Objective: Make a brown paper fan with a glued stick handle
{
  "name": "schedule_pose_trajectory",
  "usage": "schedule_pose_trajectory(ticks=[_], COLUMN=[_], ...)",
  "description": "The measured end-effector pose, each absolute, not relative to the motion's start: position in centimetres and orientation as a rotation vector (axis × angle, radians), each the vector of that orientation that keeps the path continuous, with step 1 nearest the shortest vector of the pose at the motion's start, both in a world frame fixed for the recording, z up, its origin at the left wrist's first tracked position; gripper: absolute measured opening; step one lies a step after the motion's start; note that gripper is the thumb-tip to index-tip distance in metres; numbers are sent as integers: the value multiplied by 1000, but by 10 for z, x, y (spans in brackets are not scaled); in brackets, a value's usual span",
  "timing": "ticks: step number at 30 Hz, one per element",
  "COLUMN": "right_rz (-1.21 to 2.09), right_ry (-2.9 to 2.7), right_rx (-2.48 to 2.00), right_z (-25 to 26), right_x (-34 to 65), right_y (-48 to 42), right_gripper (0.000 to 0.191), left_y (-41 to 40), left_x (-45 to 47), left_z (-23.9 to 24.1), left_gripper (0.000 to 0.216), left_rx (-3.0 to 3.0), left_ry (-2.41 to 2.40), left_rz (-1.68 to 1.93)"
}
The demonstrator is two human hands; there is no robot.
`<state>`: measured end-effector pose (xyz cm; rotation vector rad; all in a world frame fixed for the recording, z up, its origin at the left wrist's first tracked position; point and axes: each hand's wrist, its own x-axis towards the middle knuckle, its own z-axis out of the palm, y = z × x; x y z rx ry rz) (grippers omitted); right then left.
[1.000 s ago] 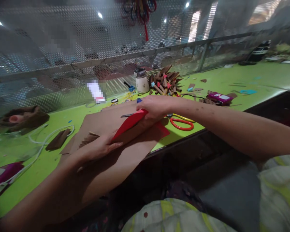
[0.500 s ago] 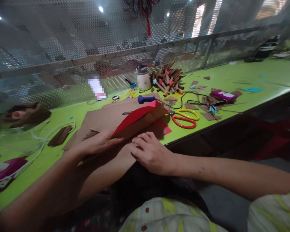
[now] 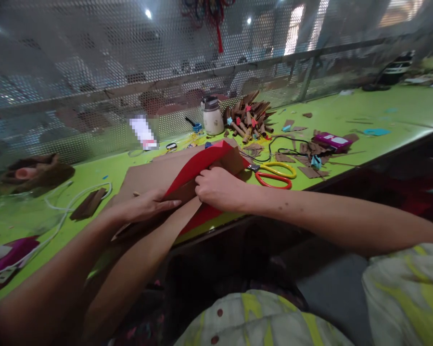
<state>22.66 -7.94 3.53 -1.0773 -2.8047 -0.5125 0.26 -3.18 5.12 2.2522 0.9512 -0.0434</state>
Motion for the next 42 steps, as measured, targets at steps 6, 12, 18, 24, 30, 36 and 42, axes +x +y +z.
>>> schedule_pose_trajectory(ticks=[6,12,18,24,30,36,42], right_rz=[-326,-225,-228,-569,-586,-628,-582], right_ry=[-2901,-2840,-2764,-2466,-2933,-3139,-3051], right_rx=[-1273,-1368,-1297,-1147,-978,-862,-924], right_z=[74,83,75,65,34,11,0], right_x=[208,198,202,211,227,220,220], right_y=[-55,-38,-42,-60,-100,-71,-62], right_gripper=[18,23,21,22,17,20,15], left_y=[-13,-12,-18,-7,-8,-10,-6], left_x=[2,0,10,10,9,7,4], left_z=[62,72,73,64,65,65,62], left_gripper=[55,66,61,42,35,37,42], left_rx=[2174,2203,2334,2327,2258,2230,2207], left_ry=[932,1042,1048,1146,1028,1033,1008], left_rz=[-78,-20,-128,-70,-91,-62,-48])
